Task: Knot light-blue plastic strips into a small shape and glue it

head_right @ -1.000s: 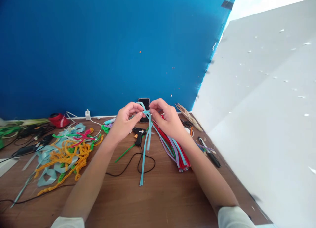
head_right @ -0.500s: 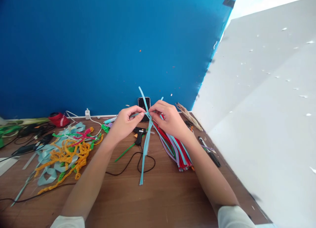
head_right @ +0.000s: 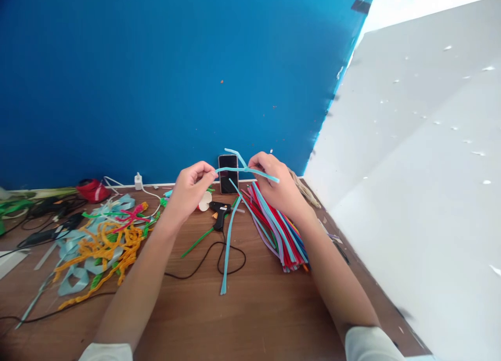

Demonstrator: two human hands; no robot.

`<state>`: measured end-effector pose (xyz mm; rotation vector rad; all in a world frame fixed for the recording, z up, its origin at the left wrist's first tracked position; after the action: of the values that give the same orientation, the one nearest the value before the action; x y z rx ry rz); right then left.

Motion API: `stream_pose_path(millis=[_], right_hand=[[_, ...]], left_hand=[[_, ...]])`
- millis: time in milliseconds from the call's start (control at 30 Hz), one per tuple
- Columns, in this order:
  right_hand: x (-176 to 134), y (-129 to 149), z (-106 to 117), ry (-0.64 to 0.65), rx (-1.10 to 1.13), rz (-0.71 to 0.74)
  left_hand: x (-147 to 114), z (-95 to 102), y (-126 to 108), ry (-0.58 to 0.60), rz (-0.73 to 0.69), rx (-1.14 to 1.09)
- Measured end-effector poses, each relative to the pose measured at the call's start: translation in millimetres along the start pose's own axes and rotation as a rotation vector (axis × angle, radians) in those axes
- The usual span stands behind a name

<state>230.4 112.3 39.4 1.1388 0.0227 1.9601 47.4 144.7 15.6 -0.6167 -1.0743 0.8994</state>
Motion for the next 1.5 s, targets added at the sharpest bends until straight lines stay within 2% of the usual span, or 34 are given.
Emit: stream_pose_path(millis=[133, 233, 300, 367, 467, 567, 633, 733, 833, 933, 1033, 1133, 1300, 1367, 1433, 1500], right_hand=[[-1.5, -16.8, 13.8, -0.082, 0.026, -0.066], [-3.5, -28.8, 22.4, -0.157, 0.061, -0.124], [-4.3, -34.5, 25.9, -0.197, 0.108, -0.159], [-4.3, -38.8, 27.1, -0.225, 0.163, -0.198], [-2.6, -40.2, 21.0, -0.206, 0.241, -0.251], [-1.7, -32.6, 5.8, -0.112, 0.333, -0.283], [-3.2, -23.4, -8.6, -0.013, 0.428, -0.301], [-7.3, -7.4, -26.0, 0.105, 0.552, -0.305], [-9.3, 2.5, -30.7, 0.107, 0.594, -0.285], [-9.3, 7.6, -31.2, 0.088, 0.590, -0.260], [-8.2, 12.5, -26.5, 0.063, 0.476, -0.214], [-7.2, 18.9, -17.4, 0.020, 0.270, -0.140], [-7.4, 31.6, -3.0, -0.080, -0.059, 0.011], [-8.0, 38.6, -0.2, -0.127, -0.193, 0.090], [-8.5, 46.3, -1.4, -0.152, -0.328, 0.173], [-9.0, 53.4, -5.5, -0.151, -0.448, 0.257]], left_hand=[[1.8, 12.0, 8.2, -0.043, 0.047, -0.036], [4.1, 29.7, 14.7, -0.152, 0.094, -0.071], [4.7, 42.1, 20.1, -0.249, 0.143, -0.191], [5.5, 43.5, 24.5, -0.281, 0.185, -0.393], [6.5, 24.0, 21.0, -0.193, 0.189, -0.649], [1.4, 3.1, 13.0, -0.145, 0.144, -0.681], [-3.4, -10.7, 8.4, -0.104, 0.126, -0.582], [-8.8, -19.8, -3.9, -0.072, 0.034, -0.312], [-11.0, -33.1, -14.0, 0.051, -0.049, -0.158], [-12.0, -38.8, -16.6, 0.112, -0.082, -0.155], [-13.4, -37.7, -18.9, 0.112, -0.107, -0.124], [-16.1, -40.5, -21.4, 0.157, -0.104, -0.123], [-18.7, -51.4, -17.4, 0.311, 0.058, -0.417], [-19.6, -53.2, -13.9, 0.351, 0.135, -0.467], [-18.9, -48.1, -9.1, 0.330, 0.182, -0.422], [-15.8, -34.9, -6.9, 0.243, 0.160, -0.289]])
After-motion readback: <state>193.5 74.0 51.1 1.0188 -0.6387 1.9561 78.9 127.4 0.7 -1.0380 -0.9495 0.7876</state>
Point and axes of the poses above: each hand's wrist, its own x-axis towards the middle knuckle, its own z-axis out of the back of the hand, y = z × x, the point moved 10 cm from there along x, towards the middle knuckle
